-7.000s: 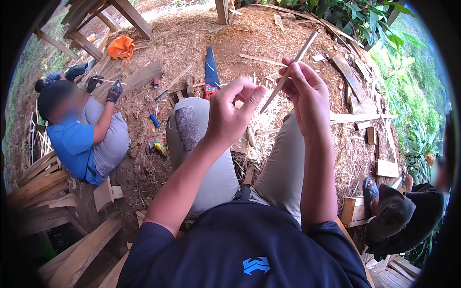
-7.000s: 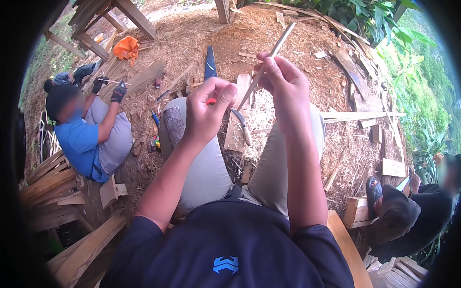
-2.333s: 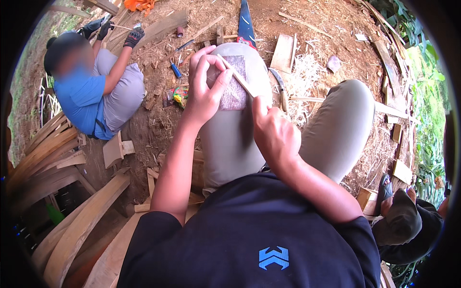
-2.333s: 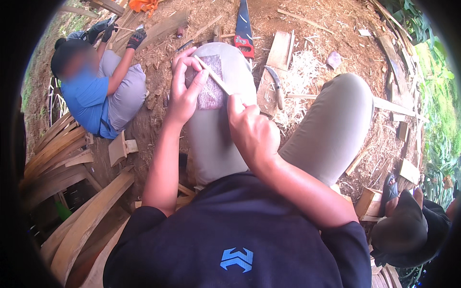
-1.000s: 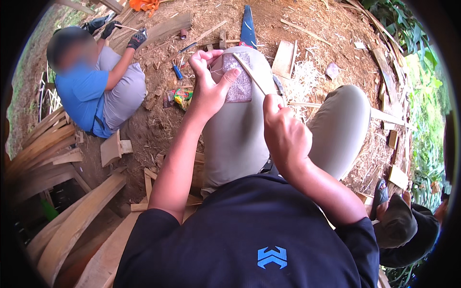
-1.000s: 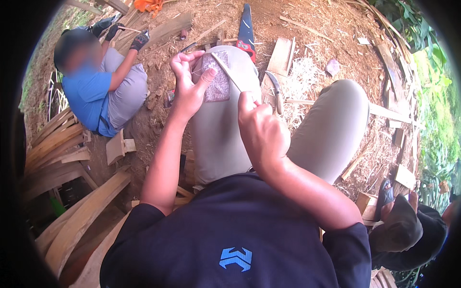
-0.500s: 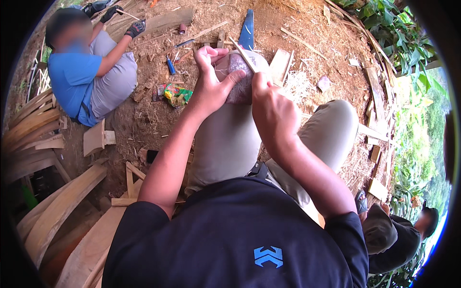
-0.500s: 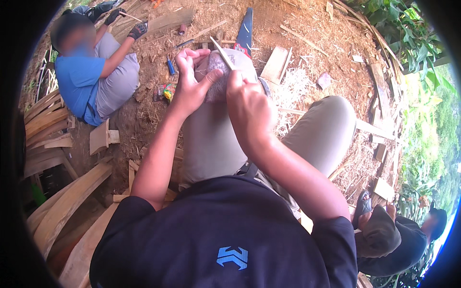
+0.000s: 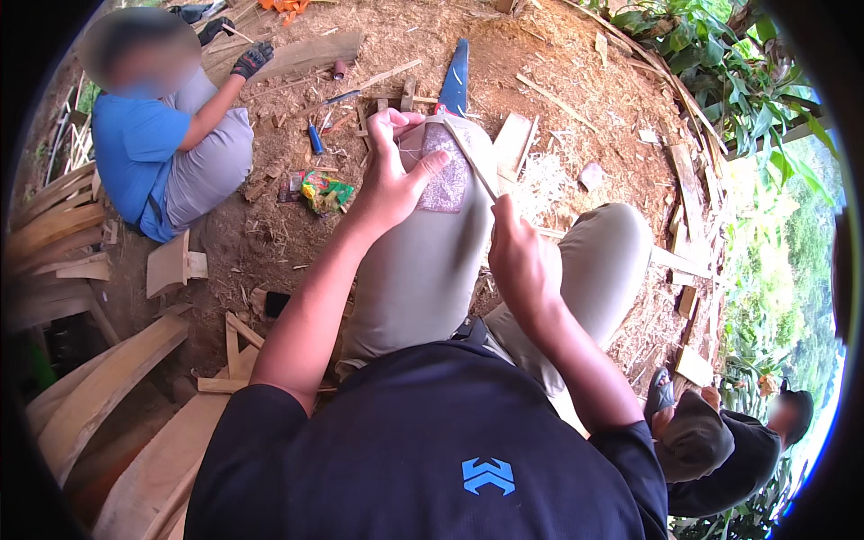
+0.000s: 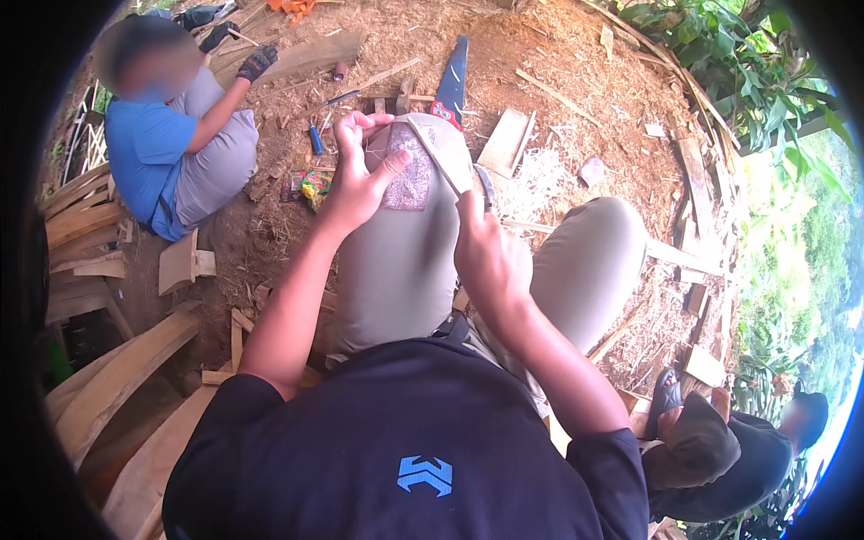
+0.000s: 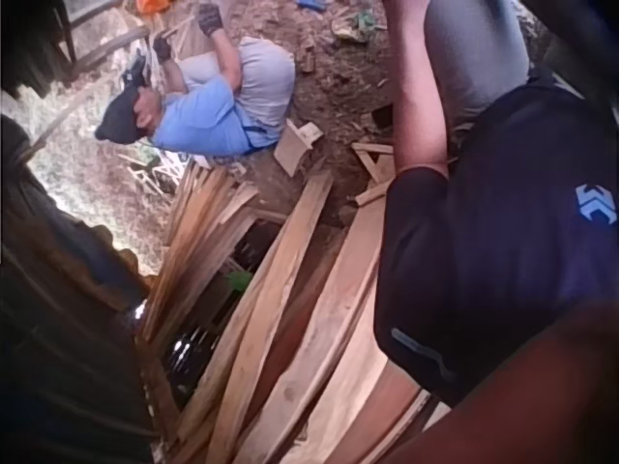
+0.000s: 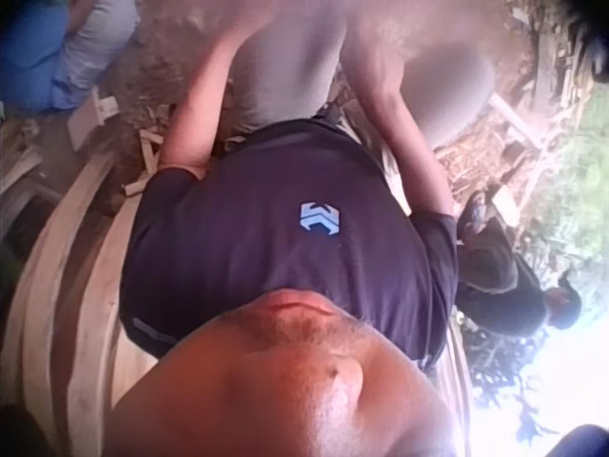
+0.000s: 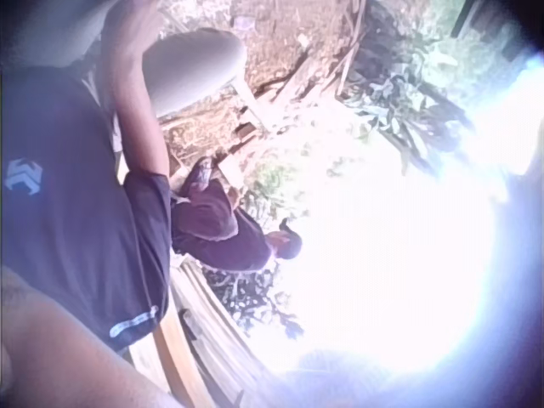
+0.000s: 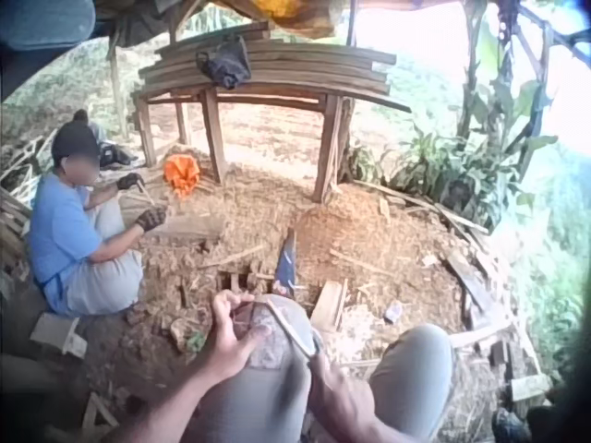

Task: The person sits on the ground and uses a knife to sharpen thin wooden sticks. They hold the sticks against a sanding block and rub them back and forth to smooth the surface, then inspect the sharpened tips. The person handles multiple sticks one by one, rotating them to work on different sides.

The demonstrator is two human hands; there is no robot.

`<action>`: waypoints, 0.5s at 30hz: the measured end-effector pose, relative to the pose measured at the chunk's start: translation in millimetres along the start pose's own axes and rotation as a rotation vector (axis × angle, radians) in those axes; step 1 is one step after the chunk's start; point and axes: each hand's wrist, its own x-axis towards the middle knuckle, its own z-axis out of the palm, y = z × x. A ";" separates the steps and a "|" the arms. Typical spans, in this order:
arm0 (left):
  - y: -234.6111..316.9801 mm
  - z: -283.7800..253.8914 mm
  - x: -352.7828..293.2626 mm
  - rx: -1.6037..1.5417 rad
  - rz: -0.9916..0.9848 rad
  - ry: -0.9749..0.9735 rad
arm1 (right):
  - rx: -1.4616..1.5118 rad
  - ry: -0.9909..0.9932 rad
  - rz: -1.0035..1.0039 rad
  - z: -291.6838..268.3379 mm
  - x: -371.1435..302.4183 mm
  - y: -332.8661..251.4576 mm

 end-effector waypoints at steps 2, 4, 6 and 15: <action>-1.6 -0.3 1.7 -0.042 0.009 0.015 | 0.472 0.066 -0.033 1.3 10.4 19.2; 1.1 -1.0 0.7 -0.025 -0.026 -0.005 | 0.981 -0.146 0.140 -8.5 21.0 21.6; 2.8 -0.2 1.5 -0.008 -0.035 -0.019 | 1.419 -0.371 0.299 -21.7 22.0 18.5; 8.8 -2.0 1.3 0.110 -0.001 0.005 | 1.735 -0.597 0.504 -30.4 30.4 13.3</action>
